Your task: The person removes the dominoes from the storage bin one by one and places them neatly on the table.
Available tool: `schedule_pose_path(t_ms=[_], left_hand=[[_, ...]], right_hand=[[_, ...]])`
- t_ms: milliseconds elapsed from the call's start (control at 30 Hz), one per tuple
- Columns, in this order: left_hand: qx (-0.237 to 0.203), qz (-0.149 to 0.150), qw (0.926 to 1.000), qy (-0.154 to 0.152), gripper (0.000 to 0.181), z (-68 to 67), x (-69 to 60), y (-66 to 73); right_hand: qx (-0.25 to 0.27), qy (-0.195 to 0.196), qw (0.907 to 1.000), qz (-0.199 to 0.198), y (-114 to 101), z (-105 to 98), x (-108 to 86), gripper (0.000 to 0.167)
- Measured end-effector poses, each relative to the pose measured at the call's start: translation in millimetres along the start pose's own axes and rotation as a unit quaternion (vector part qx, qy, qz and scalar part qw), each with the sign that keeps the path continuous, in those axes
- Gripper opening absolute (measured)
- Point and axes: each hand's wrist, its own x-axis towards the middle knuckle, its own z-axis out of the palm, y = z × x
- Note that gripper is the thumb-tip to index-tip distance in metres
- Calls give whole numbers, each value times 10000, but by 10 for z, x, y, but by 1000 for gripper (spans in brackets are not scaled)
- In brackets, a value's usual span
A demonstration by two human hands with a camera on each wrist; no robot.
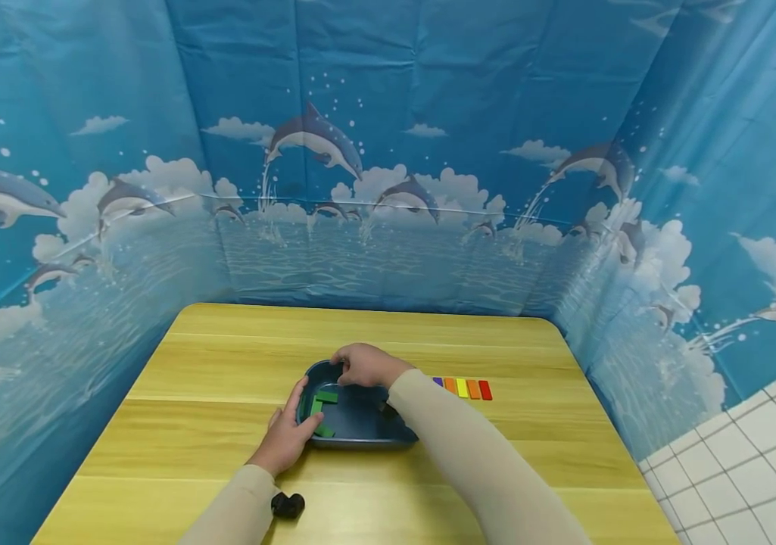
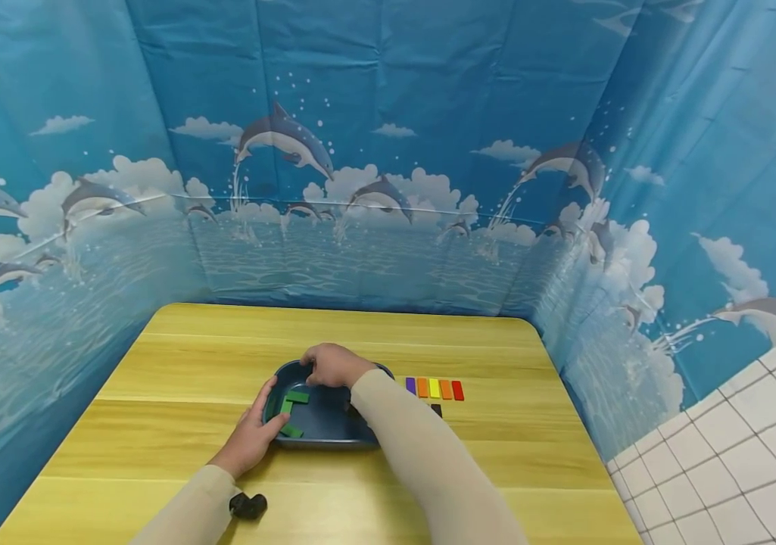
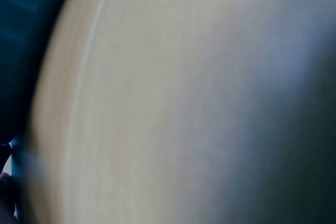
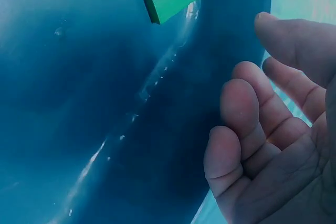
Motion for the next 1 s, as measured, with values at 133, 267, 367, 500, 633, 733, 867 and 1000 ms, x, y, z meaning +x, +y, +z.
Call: schedule_pose_path(t_ms=[133,267,367,500,633,733,867,1000], left_hand=[[-4,8,10000,-30,77,12,4,-5],[38,-16,10000,-30,77,24,18,-16],[49,-42,10000,1,78,32,29,-35],[17,-61,10000,17,78,28,35,-44],[33,-61,10000,33,77,11,28,-17],[28,-55,10000,44,77,3,18,1],[34,-67,10000,34,76,0,8,11],[45,-40,10000,9,76,-2,2,20]], right_hand=[[-56,-77,9999,-55,-5,27,28,43],[-132,-110,9998,-98,0,61,53,42],[-168,-174,9996,-114,6,94,64,41],[-168,-347,9991,-179,15,164,59,41],[-214,-444,9985,-242,24,246,54,42],[-363,-481,9978,-266,30,302,56,43],[-476,-575,9969,-244,37,362,53,47],[-394,-567,9974,-188,54,407,56,53]])
